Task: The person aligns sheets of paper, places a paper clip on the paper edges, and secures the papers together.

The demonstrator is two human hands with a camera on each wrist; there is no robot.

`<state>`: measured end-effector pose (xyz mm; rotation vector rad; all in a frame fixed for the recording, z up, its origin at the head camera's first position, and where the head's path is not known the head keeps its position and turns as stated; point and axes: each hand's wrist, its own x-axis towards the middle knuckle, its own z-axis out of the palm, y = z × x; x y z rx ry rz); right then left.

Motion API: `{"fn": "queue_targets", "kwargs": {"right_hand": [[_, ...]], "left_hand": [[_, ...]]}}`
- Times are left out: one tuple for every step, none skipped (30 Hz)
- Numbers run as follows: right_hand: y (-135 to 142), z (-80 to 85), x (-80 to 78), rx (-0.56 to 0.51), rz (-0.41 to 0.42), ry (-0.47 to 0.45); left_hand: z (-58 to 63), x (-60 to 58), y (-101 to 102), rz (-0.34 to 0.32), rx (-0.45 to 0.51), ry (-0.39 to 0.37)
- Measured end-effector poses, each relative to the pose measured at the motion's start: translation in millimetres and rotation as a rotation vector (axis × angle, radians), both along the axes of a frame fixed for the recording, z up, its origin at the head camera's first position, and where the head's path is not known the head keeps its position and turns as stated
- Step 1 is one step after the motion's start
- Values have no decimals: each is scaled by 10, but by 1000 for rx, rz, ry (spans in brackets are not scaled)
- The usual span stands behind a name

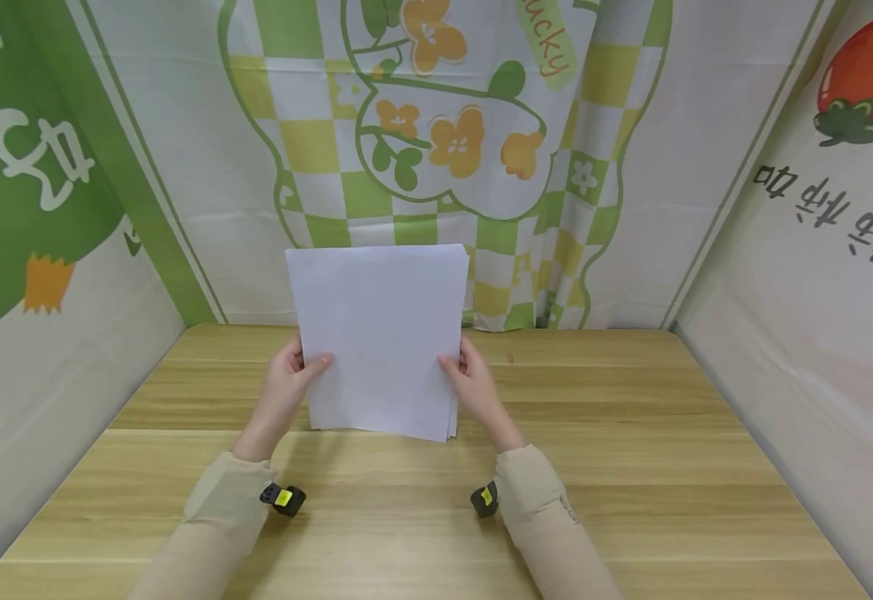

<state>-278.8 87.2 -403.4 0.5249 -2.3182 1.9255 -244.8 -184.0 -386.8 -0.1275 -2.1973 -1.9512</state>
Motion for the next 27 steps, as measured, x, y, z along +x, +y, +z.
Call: {"fn": "queue_targets", "kwargs": {"right_hand": [[0,-12,-1,-1,-2,-4],[0,-23,-1,0,-2,-5],[2,-34,-2,3,-3,-5],[2,-44,-3,3,-2,-8],[1,-54,-4,-3,0,-13],[0,-62,-5,-6,1,-18],[1,-69,-7,-7,5,-21],[1,-74,-9,-4,7,-23],[2,-77,-10,-2,10,-24],[1,-77,-9,-2,13,-28],[-1,-74,-5,1,14,-30],[-3,-72,-2,7,12,-30],[-4,-69,2,12,11,-30],[-5,-69,3,22,8,-26],[-7,-69,4,23,8,-28],[-9,-70,5,25,8,-28],[-12,-72,5,28,6,-26],[-13,-75,5,29,8,-23],[-13,-76,4,27,10,-22],[-13,-79,3,26,12,-21],[-14,-76,6,25,16,-18],[-14,-76,6,24,17,-15],[-14,-75,9,23,18,-14],[-15,-75,8,22,18,-13],[-14,-76,8,24,18,-9],[-14,-75,7,24,18,-5],[-15,-75,6,24,17,-2]], "left_hand": [[-11,0,-5,-3,-7,-3],[-23,0,-9,-6,-15,-7],[-36,-1,-12,-5,-25,-10],[-46,-2,-14,-4,-34,-14],[-55,-3,-16,-1,-46,-16],[-65,-4,-16,4,-60,-20],[-73,-6,-15,7,-65,-25],[-77,-5,-12,11,-72,-32],[-78,-4,-9,17,-81,-41],[-76,-2,-4,24,-88,-51],[-75,1,0,29,-96,-60],[-79,3,5,33,-102,-69],[-80,5,11,35,-105,-77],[-82,7,16,38,-110,-84],[-84,9,19,39,-112,-89],[-88,9,22,43,-112,-92],[-94,10,24,39,-115,-92],[-98,11,26,39,-117,-92],[-100,11,28,39,-115,-94],[-101,12,30,40,-113,-97],[-104,12,32,41,-110,-98],[-108,10,36,42,-108,-98],[-111,10,40,43,-103,-97],[-113,8,43,46,-93,-98],[-116,6,45,46,-83,-96],[-118,5,49,47,-75,-94],[-120,3,53,48,-67,-91]]}}
